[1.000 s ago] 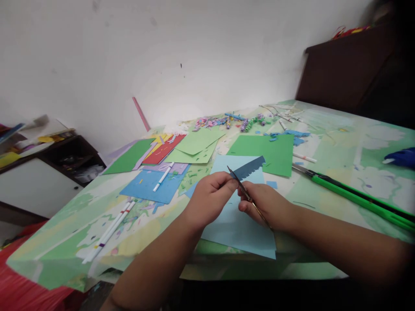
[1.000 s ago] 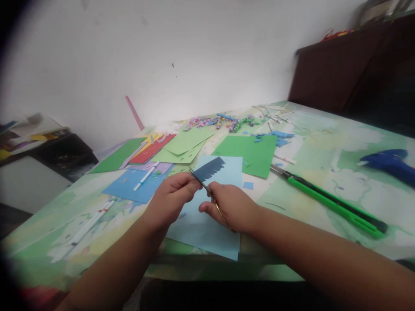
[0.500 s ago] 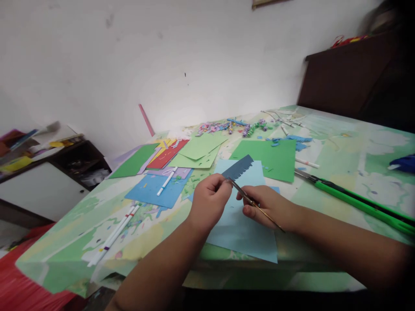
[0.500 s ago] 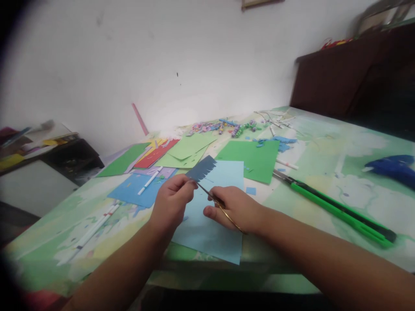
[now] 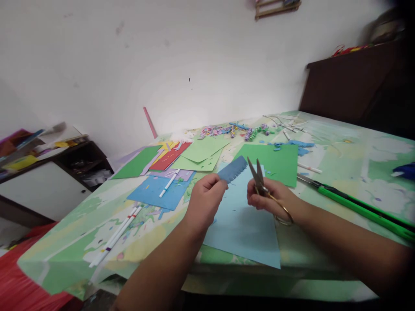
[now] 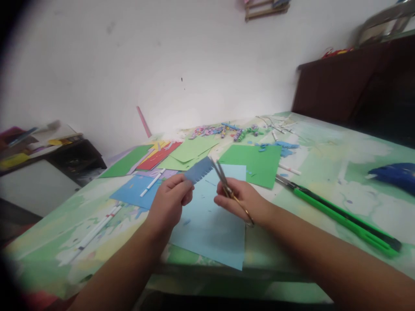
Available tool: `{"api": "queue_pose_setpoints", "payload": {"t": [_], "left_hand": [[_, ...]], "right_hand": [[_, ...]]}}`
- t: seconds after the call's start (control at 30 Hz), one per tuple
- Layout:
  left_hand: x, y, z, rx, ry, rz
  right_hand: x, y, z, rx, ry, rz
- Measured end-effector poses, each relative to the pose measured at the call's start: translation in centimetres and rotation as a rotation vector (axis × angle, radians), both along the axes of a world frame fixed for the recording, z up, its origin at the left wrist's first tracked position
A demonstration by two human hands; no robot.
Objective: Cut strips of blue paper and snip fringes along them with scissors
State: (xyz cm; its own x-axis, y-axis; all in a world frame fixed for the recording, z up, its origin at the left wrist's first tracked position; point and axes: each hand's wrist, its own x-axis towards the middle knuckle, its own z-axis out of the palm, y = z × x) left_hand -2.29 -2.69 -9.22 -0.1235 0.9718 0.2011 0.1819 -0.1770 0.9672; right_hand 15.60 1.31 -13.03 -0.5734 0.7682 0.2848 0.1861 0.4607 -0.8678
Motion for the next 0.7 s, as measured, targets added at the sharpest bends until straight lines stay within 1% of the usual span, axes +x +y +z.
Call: {"api": "queue_pose_setpoints", "payload": {"t": [0.1,0.17,0.2,0.3,0.37,0.43,0.5,0.57,0.63,0.7], "left_hand": [[0.3,0.1,-0.1,-0.070,0.027,-0.083],[0.4,0.3,-0.3,-0.091,0.073,-0.115],[0.5,0.3,-0.4,-0.103,0.100,-0.129],[0.8,0.4,-0.7,-0.144,0.151,-0.161],[0.9,0.5,-0.7,-0.176,0.170,-0.170],[1.1,0.5,-0.7,-0.184,0.186,-0.182],[1.2,0.5,-0.7,-0.146,0.186,-0.185],[1.2,0.7,-1.0,-0.061,0.171,-0.151],[1.2,1.0,-1.4,0.067,0.183,-0.124],[1.1,1.2,-1.8,0.215,0.247,-0.149]], "right_hand": [[-0.5,0.6,0.0,-0.215,0.342,-0.051],[-0.7,0.8,0.2,-0.342,0.513,-0.029],[-0.8,0.8,0.4,-0.397,0.559,-0.004],[-0.8,0.6,0.5,-0.486,0.580,0.083],[-0.8,0.6,0.3,-0.504,0.545,0.091],[-0.7,0.6,0.2,-0.533,0.529,0.068],[-0.7,0.7,0.2,-0.574,0.564,0.040],[-0.7,0.8,0.4,-0.620,0.644,0.034],[-0.7,0.8,0.6,-0.672,0.718,0.047],[-0.7,0.7,0.6,-0.728,0.743,0.077]]}}
